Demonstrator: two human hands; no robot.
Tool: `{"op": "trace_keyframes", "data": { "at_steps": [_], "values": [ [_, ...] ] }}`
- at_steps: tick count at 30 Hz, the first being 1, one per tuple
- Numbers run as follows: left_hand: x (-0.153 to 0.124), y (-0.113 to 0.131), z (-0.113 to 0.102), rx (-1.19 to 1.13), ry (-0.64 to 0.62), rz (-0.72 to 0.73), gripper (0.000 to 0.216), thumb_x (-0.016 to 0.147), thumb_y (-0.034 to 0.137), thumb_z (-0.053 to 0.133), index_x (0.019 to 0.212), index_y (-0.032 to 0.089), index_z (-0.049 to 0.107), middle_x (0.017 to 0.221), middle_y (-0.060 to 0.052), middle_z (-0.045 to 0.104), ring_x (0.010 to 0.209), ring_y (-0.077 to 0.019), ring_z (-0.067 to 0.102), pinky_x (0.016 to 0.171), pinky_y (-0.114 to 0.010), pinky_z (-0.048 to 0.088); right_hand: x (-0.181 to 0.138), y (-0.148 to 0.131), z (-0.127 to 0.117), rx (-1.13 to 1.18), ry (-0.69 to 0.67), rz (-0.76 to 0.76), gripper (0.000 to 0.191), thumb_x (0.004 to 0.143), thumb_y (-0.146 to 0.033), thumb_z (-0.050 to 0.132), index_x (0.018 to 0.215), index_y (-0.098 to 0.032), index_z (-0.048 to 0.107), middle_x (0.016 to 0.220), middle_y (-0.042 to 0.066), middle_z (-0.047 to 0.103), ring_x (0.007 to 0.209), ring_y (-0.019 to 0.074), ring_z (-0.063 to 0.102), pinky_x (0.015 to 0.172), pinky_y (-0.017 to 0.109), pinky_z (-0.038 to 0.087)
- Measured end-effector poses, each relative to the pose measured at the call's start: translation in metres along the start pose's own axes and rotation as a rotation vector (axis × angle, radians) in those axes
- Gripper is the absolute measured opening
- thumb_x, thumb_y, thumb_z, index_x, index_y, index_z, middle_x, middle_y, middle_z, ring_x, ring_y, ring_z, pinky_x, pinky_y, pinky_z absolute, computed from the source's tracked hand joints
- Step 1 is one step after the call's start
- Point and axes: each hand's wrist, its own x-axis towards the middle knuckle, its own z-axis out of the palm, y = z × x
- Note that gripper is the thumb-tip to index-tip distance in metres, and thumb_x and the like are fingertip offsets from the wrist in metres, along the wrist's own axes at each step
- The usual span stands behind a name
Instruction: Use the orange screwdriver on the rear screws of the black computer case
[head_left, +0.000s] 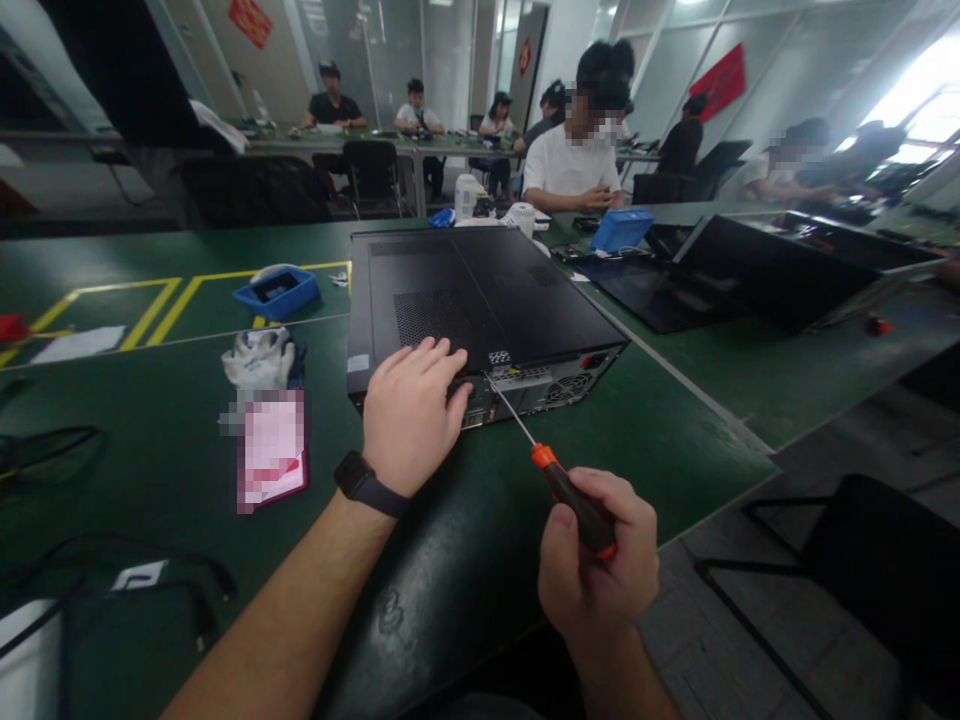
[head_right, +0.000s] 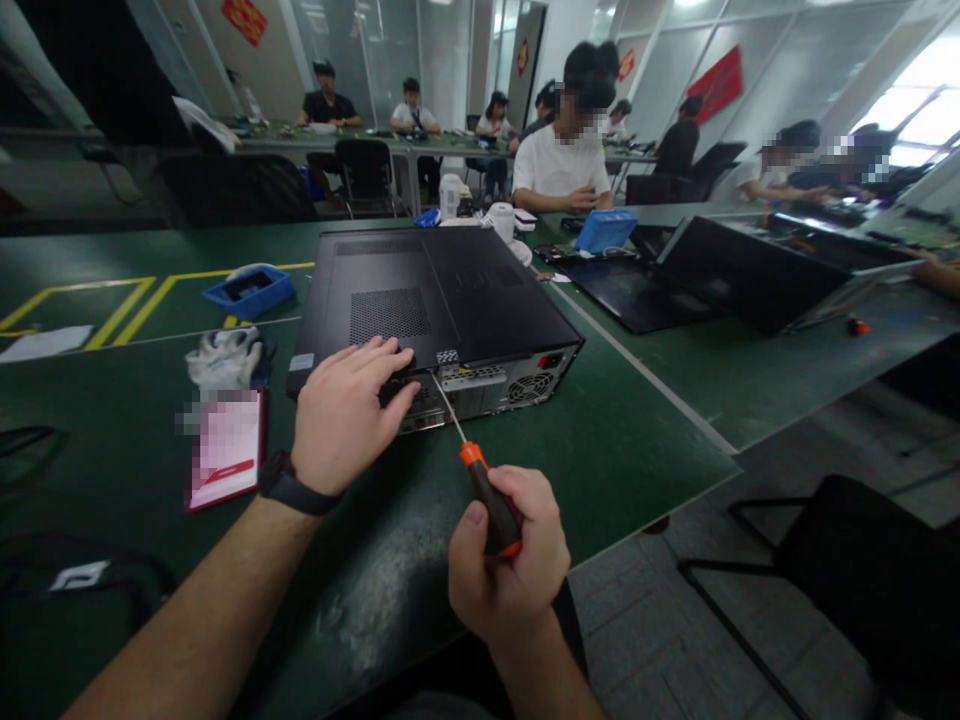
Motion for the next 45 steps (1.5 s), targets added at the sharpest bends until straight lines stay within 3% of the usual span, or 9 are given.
{"op": "trace_keyframes", "data": {
  "at_steps": [8, 12, 22, 45],
  "values": [
    [0.000, 0.001, -0.002, 0.022, -0.023, -0.007, 0.030, 0.094, 0.022, 0.068, 0.123, 0.016, 0.073, 0.135, -0.013, 0.074, 0.130, -0.0308, 0.068, 0.114, -0.050, 0.051, -0.010, 0.003, -0.001, -0.054, 0.007, 0.098, 0.021, 0.094, -0.019, 0.064, 0.115, -0.019, 0.067, 0.096, 0.004, 0.075, 0.071, 0.0139, 0.073, 0.061, 0.025, 0.059],
    [0.000, 0.002, -0.003, 0.028, -0.027, -0.012, 0.029, 0.094, 0.022, 0.068, 0.122, 0.018, 0.073, 0.134, -0.012, 0.074, 0.130, -0.0301, 0.068, 0.114, -0.049, 0.051, -0.007, 0.003, -0.002, -0.036, -0.012, 0.064, 0.027, 0.093, -0.023, 0.065, 0.119, -0.017, 0.066, 0.101, 0.006, 0.073, 0.077, 0.0153, 0.073, 0.066, 0.027, 0.061],
    [0.000, 0.001, -0.002, 0.016, -0.018, -0.005, 0.030, 0.094, 0.022, 0.068, 0.123, 0.016, 0.073, 0.134, -0.014, 0.074, 0.130, -0.0320, 0.068, 0.113, -0.052, 0.051, 0.001, 0.003, 0.001, 0.059, -0.013, -0.019, 0.037, 0.085, -0.010, 0.063, 0.122, -0.017, 0.062, 0.101, 0.005, 0.068, 0.092, 0.0185, 0.070, 0.079, 0.033, 0.062],
    [0.000, 0.002, -0.003, 0.017, -0.031, -0.012, 0.030, 0.094, 0.023, 0.067, 0.123, 0.017, 0.072, 0.135, -0.013, 0.074, 0.131, -0.0308, 0.067, 0.114, -0.051, 0.050, -0.001, 0.001, 0.002, 0.037, -0.017, 0.003, 0.030, 0.087, -0.011, 0.063, 0.116, -0.020, 0.062, 0.097, 0.004, 0.070, 0.085, 0.0176, 0.071, 0.073, 0.033, 0.062]
  ]
}}
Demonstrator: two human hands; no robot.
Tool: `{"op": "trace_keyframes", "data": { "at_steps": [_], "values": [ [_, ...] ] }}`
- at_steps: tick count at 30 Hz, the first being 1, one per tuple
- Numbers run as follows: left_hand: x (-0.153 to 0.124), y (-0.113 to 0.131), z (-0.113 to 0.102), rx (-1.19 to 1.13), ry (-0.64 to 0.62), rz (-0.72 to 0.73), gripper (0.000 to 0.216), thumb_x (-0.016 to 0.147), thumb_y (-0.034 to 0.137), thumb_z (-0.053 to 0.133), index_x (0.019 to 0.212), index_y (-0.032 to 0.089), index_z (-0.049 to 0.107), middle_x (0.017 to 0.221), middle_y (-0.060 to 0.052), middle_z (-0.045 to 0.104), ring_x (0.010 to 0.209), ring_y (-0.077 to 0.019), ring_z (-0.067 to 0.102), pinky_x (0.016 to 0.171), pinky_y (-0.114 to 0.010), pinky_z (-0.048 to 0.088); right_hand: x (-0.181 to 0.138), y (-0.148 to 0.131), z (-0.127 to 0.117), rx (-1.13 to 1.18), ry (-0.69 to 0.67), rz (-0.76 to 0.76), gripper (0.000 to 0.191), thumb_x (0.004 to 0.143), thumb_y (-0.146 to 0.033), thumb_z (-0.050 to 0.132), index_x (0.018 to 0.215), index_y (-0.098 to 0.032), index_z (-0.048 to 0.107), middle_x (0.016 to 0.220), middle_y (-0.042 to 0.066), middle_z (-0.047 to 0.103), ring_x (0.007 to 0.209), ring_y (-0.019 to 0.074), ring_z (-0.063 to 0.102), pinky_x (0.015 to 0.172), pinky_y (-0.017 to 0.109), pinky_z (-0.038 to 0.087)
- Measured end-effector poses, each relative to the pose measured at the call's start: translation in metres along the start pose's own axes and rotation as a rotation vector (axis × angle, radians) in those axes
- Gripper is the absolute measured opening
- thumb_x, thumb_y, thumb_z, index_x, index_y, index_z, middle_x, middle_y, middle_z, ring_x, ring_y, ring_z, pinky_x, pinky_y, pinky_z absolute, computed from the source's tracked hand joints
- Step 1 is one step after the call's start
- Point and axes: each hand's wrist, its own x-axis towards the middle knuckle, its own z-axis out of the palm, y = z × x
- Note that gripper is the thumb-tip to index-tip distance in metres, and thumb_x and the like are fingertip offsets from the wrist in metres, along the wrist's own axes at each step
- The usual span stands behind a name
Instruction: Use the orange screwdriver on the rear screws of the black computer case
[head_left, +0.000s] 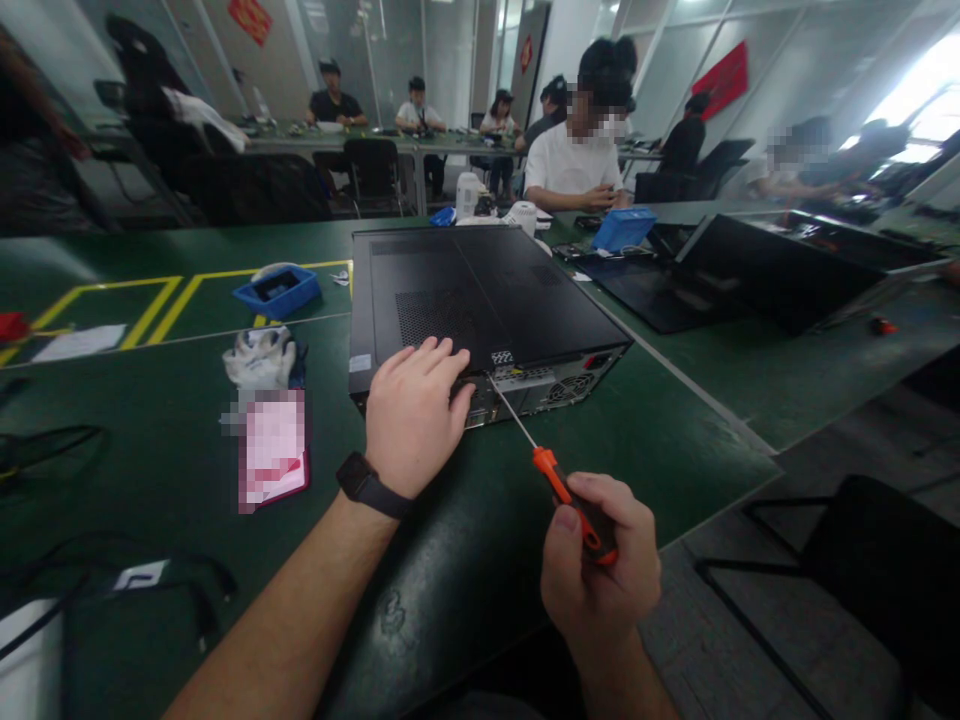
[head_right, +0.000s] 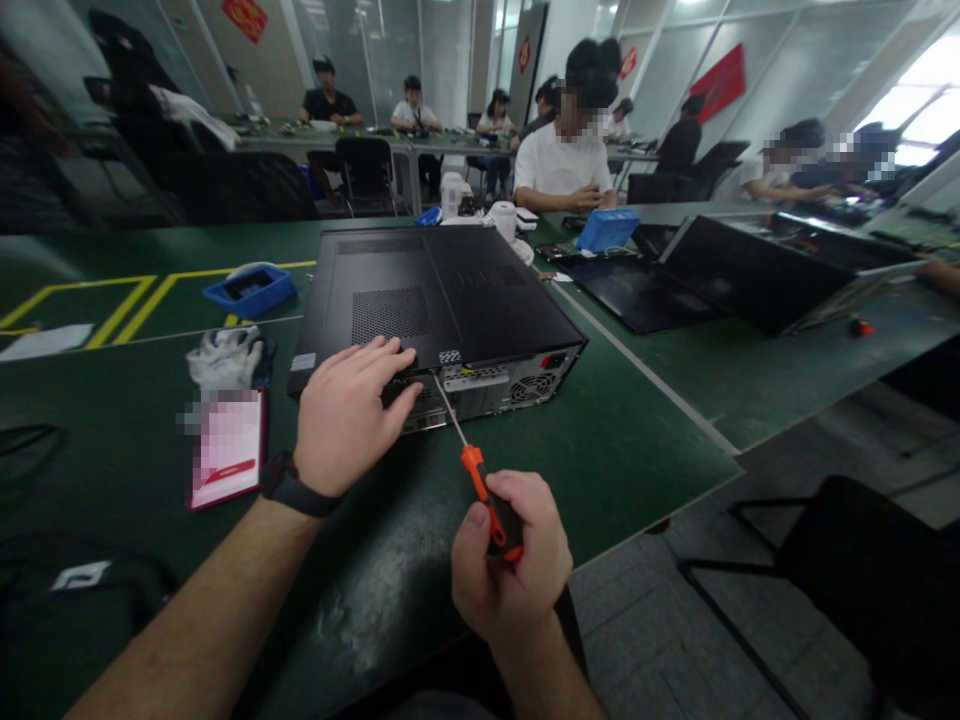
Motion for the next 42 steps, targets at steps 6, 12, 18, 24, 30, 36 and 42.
{"op": "trace_keyframes", "data": {
  "at_steps": [6, 12, 18, 24, 30, 36, 42],
  "values": [
    [0.0006, 0.0008, -0.0009, -0.001, 0.002, -0.005, 0.029, 0.094, 0.022, 0.066, 0.122, 0.019, 0.072, 0.135, -0.012, 0.074, 0.132, -0.0295, 0.067, 0.115, -0.050, 0.050, -0.0007, 0.0021, 0.0019, 0.016, 0.008, -0.025, 0.031, 0.086, -0.010, 0.062, 0.116, -0.020, 0.062, 0.095, 0.004, 0.070, 0.084, 0.0179, 0.070, 0.073, 0.034, 0.062],
    [0.0002, -0.0001, -0.0005, -0.011, -0.009, -0.012, 0.030, 0.095, 0.023, 0.066, 0.124, 0.020, 0.072, 0.137, -0.011, 0.073, 0.133, -0.0293, 0.066, 0.116, -0.051, 0.049, -0.0009, 0.0027, 0.0019, 0.028, 0.011, -0.022, 0.034, 0.084, -0.007, 0.064, 0.116, -0.019, 0.064, 0.097, 0.004, 0.070, 0.087, 0.0177, 0.070, 0.076, 0.033, 0.061],
    [0.0004, 0.0014, -0.0016, -0.003, -0.020, -0.013, 0.029, 0.096, 0.024, 0.065, 0.124, 0.018, 0.072, 0.137, -0.013, 0.073, 0.133, -0.0301, 0.065, 0.115, -0.052, 0.049, -0.0009, 0.0035, -0.0007, 0.021, -0.004, -0.006, 0.034, 0.085, -0.009, 0.065, 0.117, -0.020, 0.063, 0.098, 0.004, 0.070, 0.087, 0.0178, 0.070, 0.076, 0.033, 0.061],
    [-0.0002, 0.0008, -0.0004, -0.005, -0.006, -0.008, 0.030, 0.095, 0.023, 0.066, 0.124, 0.017, 0.072, 0.137, -0.013, 0.073, 0.133, -0.0304, 0.066, 0.115, -0.050, 0.048, -0.0033, 0.0043, -0.0002, -0.010, -0.001, -0.004, 0.031, 0.086, -0.012, 0.065, 0.116, -0.021, 0.062, 0.097, 0.004, 0.070, 0.086, 0.0189, 0.070, 0.074, 0.035, 0.061],
    [-0.0001, 0.0008, -0.0010, -0.005, -0.014, -0.009, 0.030, 0.095, 0.023, 0.066, 0.124, 0.018, 0.072, 0.138, -0.013, 0.073, 0.134, -0.0300, 0.065, 0.116, -0.051, 0.048, -0.0049, 0.0043, 0.0011, 0.013, 0.006, -0.005, 0.033, 0.085, -0.010, 0.065, 0.117, -0.019, 0.063, 0.099, 0.005, 0.069, 0.089, 0.0187, 0.070, 0.076, 0.035, 0.061],
    [0.0008, 0.0015, -0.0019, -0.006, -0.020, -0.020, 0.030, 0.095, 0.024, 0.066, 0.124, 0.020, 0.071, 0.138, -0.011, 0.073, 0.134, -0.0296, 0.065, 0.116, -0.052, 0.048, -0.0041, 0.0040, 0.0016, 0.019, -0.004, 0.006, 0.032, 0.087, -0.012, 0.064, 0.118, -0.020, 0.062, 0.099, 0.005, 0.069, 0.086, 0.0187, 0.069, 0.074, 0.035, 0.061],
    [0.0010, 0.0011, -0.0020, -0.014, -0.021, -0.011, 0.030, 0.095, 0.023, 0.066, 0.124, 0.018, 0.072, 0.138, -0.013, 0.072, 0.134, -0.0305, 0.065, 0.116, -0.052, 0.048, -0.0015, 0.0023, 0.0036, 0.021, 0.016, 0.001, 0.029, 0.088, -0.013, 0.064, 0.116, -0.020, 0.063, 0.098, 0.004, 0.069, 0.085, 0.0182, 0.070, 0.072, 0.035, 0.062]
  ]
}}
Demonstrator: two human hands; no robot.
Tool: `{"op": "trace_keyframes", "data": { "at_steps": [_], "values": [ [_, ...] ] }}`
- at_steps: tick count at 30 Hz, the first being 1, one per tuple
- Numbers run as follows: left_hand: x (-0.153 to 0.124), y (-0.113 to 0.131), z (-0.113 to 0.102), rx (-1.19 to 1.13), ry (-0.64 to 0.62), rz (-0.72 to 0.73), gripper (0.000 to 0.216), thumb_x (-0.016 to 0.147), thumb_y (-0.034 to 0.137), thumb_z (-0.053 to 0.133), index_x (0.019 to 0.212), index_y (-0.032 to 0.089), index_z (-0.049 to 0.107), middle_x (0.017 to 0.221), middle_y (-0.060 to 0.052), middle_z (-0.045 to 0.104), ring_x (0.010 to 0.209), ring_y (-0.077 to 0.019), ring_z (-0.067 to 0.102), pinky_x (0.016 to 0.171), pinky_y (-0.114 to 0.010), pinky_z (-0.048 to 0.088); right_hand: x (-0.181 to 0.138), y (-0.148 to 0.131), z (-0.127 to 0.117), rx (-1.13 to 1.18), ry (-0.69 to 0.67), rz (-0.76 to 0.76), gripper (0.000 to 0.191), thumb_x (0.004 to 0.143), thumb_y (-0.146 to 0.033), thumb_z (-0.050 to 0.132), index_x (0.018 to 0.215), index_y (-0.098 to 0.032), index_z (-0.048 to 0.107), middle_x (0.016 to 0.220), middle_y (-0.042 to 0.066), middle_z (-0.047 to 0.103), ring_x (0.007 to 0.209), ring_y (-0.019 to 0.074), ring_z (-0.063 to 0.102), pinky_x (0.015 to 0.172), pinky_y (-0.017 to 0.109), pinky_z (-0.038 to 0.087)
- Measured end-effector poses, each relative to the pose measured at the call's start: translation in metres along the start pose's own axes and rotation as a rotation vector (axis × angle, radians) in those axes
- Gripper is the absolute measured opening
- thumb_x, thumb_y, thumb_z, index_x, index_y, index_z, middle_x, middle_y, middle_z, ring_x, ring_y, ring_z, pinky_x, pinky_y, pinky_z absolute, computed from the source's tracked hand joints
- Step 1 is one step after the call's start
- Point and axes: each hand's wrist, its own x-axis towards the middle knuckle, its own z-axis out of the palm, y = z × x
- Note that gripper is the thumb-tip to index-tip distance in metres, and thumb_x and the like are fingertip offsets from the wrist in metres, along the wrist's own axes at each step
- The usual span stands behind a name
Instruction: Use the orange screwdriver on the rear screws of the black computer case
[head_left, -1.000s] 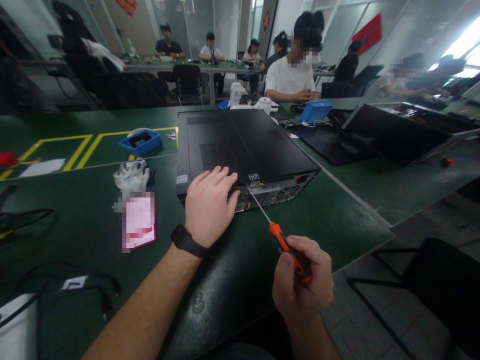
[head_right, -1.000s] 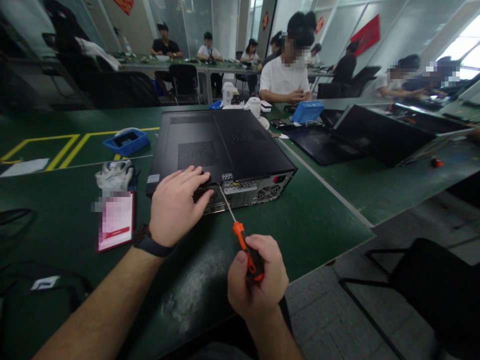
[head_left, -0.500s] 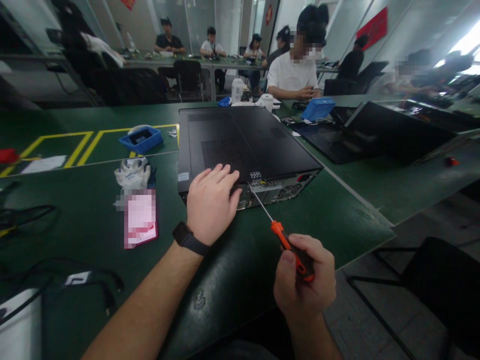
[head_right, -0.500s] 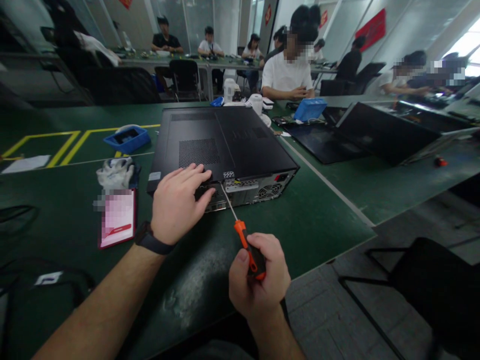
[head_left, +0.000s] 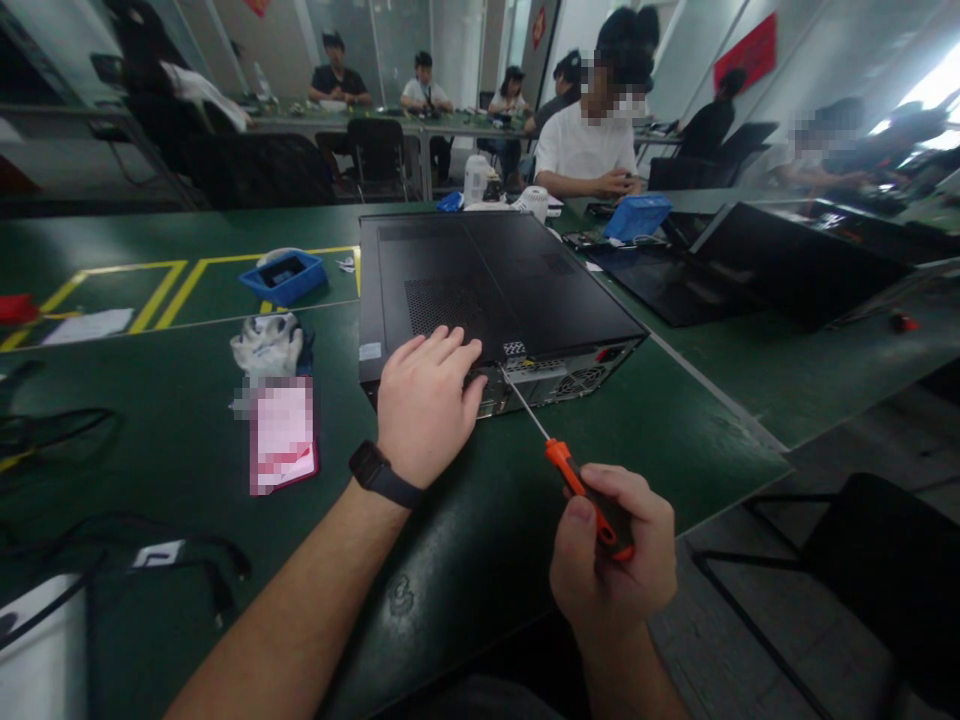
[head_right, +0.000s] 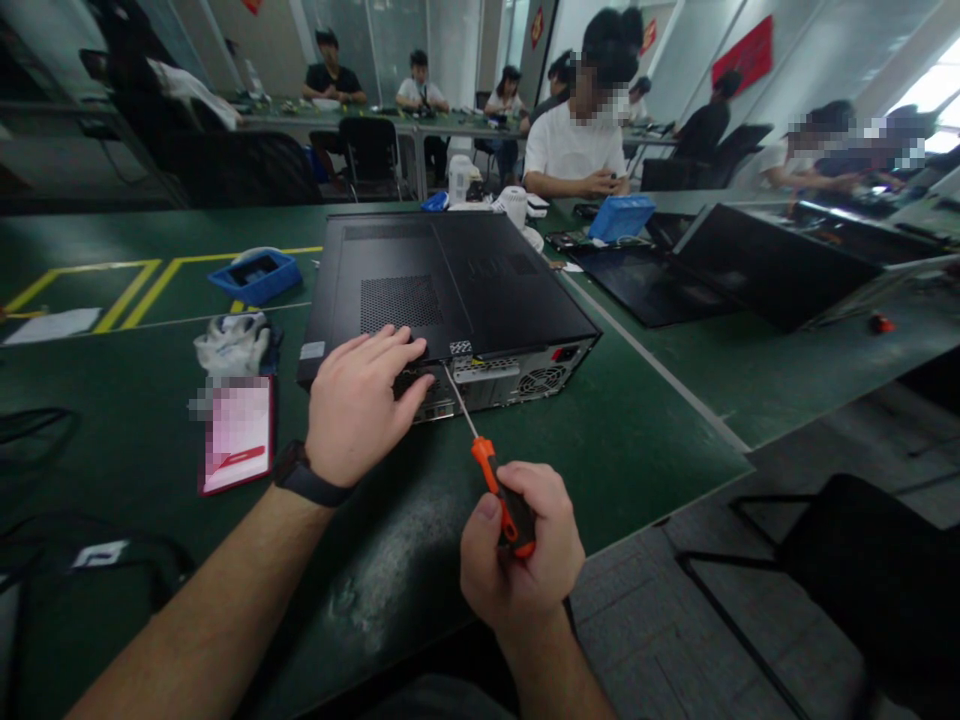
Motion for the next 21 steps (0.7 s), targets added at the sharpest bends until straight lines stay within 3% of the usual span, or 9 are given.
{"op": "trace_keyframes", "data": {
  "at_steps": [21],
  "values": [
    [-0.0007, 0.0004, 0.0004, 0.012, 0.014, 0.008, 0.029, 0.095, 0.023, 0.066, 0.123, 0.018, 0.072, 0.137, -0.013, 0.073, 0.133, -0.0305, 0.066, 0.115, -0.051, 0.049, -0.0050, 0.0056, 0.0002, 0.037, 0.003, 0.009, 0.035, 0.084, -0.009, 0.065, 0.117, -0.019, 0.064, 0.101, 0.005, 0.068, 0.088, 0.0184, 0.069, 0.073, 0.034, 0.061]
  ]
}}
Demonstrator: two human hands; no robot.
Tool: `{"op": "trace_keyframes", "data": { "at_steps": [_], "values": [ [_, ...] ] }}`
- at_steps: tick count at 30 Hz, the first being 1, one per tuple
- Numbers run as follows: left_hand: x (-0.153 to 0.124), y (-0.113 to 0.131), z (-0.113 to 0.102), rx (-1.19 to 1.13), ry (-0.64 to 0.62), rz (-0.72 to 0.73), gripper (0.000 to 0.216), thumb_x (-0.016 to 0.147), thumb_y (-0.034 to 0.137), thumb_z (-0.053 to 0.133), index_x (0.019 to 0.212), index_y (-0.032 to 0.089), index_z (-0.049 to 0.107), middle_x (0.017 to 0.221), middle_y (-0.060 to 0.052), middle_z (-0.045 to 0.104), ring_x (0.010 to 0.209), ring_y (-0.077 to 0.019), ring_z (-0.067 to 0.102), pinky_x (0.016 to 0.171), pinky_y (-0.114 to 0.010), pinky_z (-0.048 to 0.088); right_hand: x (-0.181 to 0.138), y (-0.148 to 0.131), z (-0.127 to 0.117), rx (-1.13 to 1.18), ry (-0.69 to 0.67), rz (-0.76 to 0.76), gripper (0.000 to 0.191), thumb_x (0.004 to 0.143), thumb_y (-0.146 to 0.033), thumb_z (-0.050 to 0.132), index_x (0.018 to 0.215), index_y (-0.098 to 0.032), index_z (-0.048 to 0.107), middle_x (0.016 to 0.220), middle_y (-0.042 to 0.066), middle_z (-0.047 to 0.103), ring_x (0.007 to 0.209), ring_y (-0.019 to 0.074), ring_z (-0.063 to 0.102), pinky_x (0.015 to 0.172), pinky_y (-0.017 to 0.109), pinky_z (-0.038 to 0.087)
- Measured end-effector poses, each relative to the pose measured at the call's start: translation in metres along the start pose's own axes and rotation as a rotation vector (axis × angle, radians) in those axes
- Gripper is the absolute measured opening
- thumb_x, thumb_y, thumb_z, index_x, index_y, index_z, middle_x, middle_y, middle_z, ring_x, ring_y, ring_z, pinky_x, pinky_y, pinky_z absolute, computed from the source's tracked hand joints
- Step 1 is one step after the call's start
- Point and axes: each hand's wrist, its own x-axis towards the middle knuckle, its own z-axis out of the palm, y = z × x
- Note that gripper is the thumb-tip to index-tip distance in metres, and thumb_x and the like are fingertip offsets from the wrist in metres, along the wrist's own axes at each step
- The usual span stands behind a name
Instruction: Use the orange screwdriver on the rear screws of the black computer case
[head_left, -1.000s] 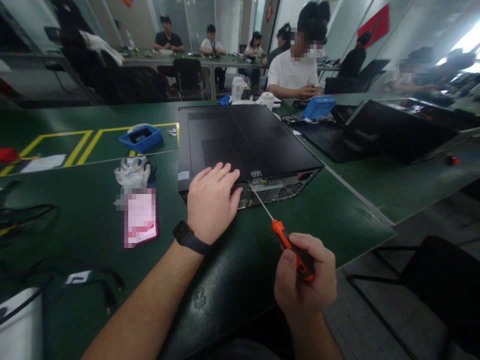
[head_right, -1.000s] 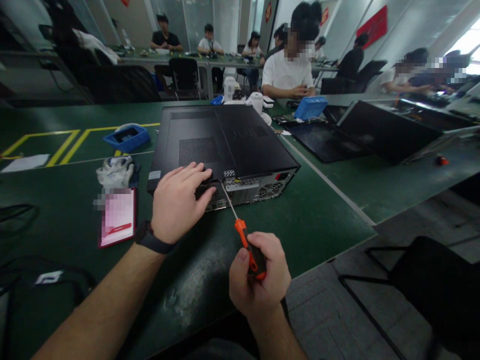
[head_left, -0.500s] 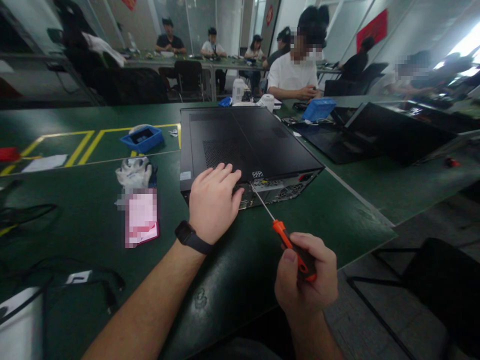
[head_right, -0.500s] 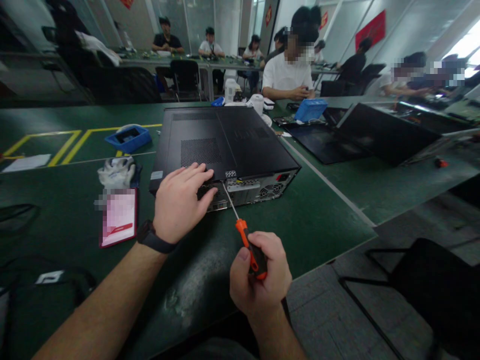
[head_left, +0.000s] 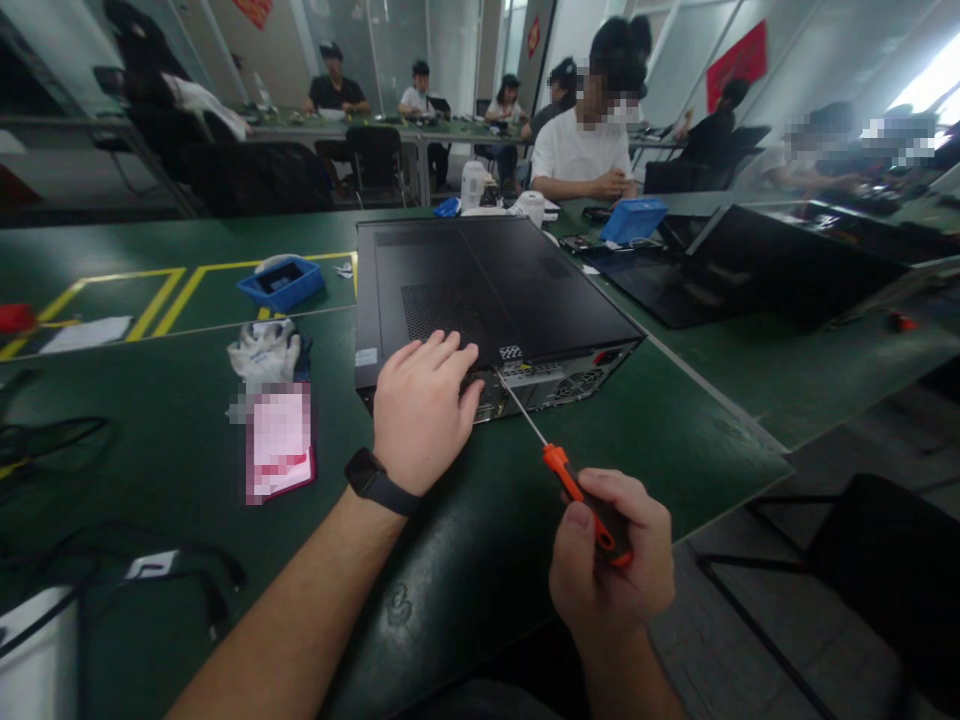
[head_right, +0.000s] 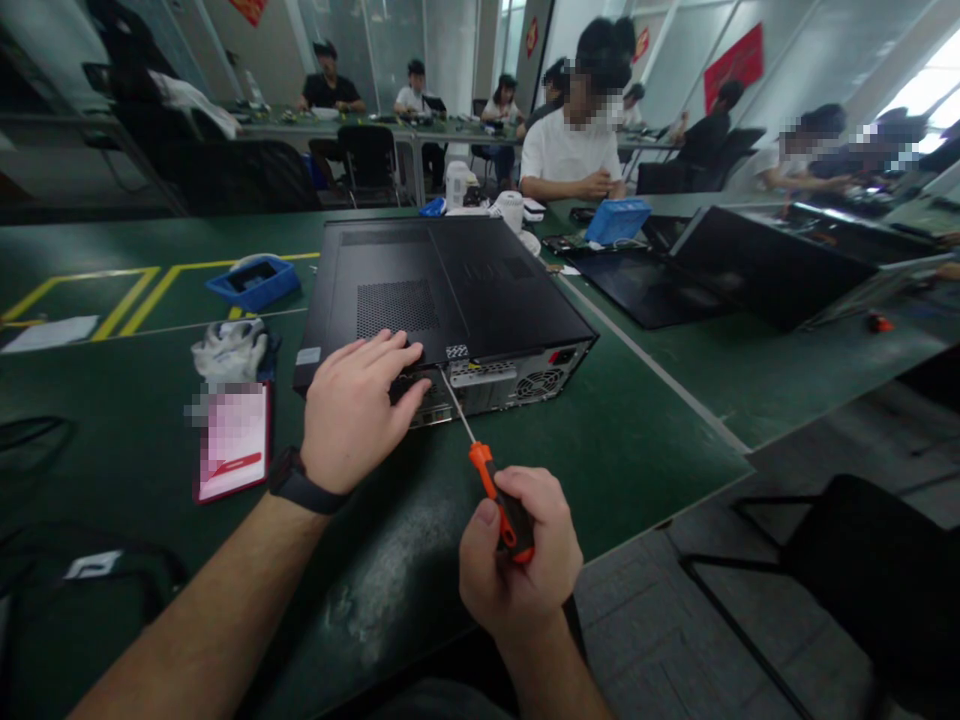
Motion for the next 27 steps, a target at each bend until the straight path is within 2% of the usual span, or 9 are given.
{"op": "trace_keyframes", "data": {
  "at_steps": [17, 23, 27],
  "values": [
    [0.0003, -0.0005, 0.0006, 0.008, -0.006, 0.005, 0.030, 0.095, 0.024, 0.066, 0.124, 0.017, 0.072, 0.138, -0.013, 0.072, 0.133, -0.0312, 0.065, 0.115, -0.051, 0.049, 0.0018, -0.0031, -0.0009, -0.018, -0.007, 0.007, 0.034, 0.086, -0.010, 0.065, 0.118, -0.019, 0.063, 0.100, 0.005, 0.069, 0.085, 0.0176, 0.070, 0.072, 0.035, 0.064],
    [0.0006, -0.0008, 0.0006, 0.006, -0.006, -0.001, 0.030, 0.094, 0.023, 0.067, 0.124, 0.018, 0.072, 0.138, -0.013, 0.072, 0.134, -0.0304, 0.065, 0.116, -0.050, 0.048, -0.0025, -0.0016, -0.0013, -0.010, -0.004, 0.031, 0.034, 0.085, -0.010, 0.066, 0.118, -0.019, 0.063, 0.102, 0.005, 0.069, 0.088, 0.0184, 0.070, 0.076, 0.038, 0.065],
    [0.0008, -0.0003, -0.0004, 0.009, -0.009, 0.003, 0.031, 0.094, 0.023, 0.067, 0.124, 0.018, 0.072, 0.138, -0.013, 0.072, 0.134, -0.0301, 0.065, 0.115, -0.049, 0.049, -0.0029, -0.0031, -0.0001, -0.016, 0.003, 0.021, 0.034, 0.086, -0.010, 0.066, 0.118, -0.019, 0.063, 0.101, 0.005, 0.069, 0.086, 0.0176, 0.070, 0.074, 0.036, 0.065]
  ]
}}
